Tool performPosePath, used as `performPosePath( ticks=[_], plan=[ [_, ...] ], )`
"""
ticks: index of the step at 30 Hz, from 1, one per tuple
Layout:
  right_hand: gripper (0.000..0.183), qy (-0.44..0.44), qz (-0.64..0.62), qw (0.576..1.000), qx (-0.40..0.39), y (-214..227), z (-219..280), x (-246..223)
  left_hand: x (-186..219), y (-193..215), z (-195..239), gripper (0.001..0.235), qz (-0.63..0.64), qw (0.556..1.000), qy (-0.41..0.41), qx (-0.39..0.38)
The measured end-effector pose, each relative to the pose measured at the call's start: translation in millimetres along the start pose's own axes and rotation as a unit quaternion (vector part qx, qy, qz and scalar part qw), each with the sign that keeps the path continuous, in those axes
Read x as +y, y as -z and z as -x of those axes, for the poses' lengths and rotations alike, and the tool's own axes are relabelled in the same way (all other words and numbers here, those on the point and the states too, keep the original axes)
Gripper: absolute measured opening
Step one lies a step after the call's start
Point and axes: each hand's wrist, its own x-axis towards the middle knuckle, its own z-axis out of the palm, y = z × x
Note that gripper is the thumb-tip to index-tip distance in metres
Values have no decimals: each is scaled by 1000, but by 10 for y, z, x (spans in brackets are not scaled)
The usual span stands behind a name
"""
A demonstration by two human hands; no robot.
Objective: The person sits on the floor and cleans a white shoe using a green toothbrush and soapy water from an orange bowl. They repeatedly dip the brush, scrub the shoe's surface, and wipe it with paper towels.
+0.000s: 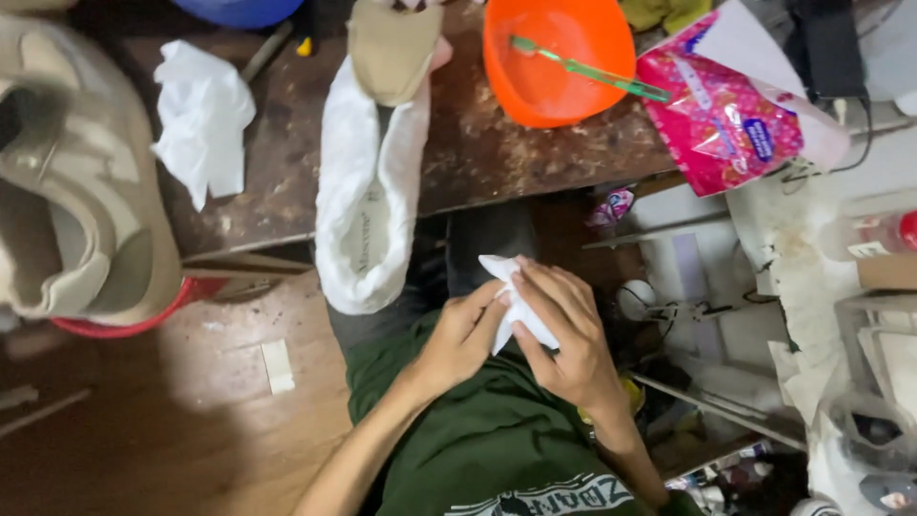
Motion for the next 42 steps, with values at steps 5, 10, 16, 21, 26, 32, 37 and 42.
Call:
performPosePath(
  ticks=[5,10,16,21,26,32,37,42],
  plan=[
    [41,-42,-86,994,-49,68,-64,64,-288,-69,26,25,-162,984,-65,31],
    [36,-139,-191,970,-59,26,-19,80,-72,-30,-52,44,-84,995,-42,-46],
    [35,-257,-302,915,-79,-49,-18,229,185,112,-133,23,-155,970,33,-186],
    [42,-352,-419,826,-137,-5,-35,285,91,67,-130,22,-207,964,-47,-158],
    [46,-338,-291,882,-151,105,-185,212,96,30,-200,30,-204,970,-93,-98],
    [37,-274,-225,921,-162,140,-207,216,-205,85,-177,28,-281,943,-153,-86],
    [33,-254,-240,921,-171,67,-179,98,-352,74,-32,7,-341,930,-133,-30],
    [30,-250,-202,923,-212,-74,-185,-9,-25,292,209,25,-304,948,-97,-6]
  ],
)
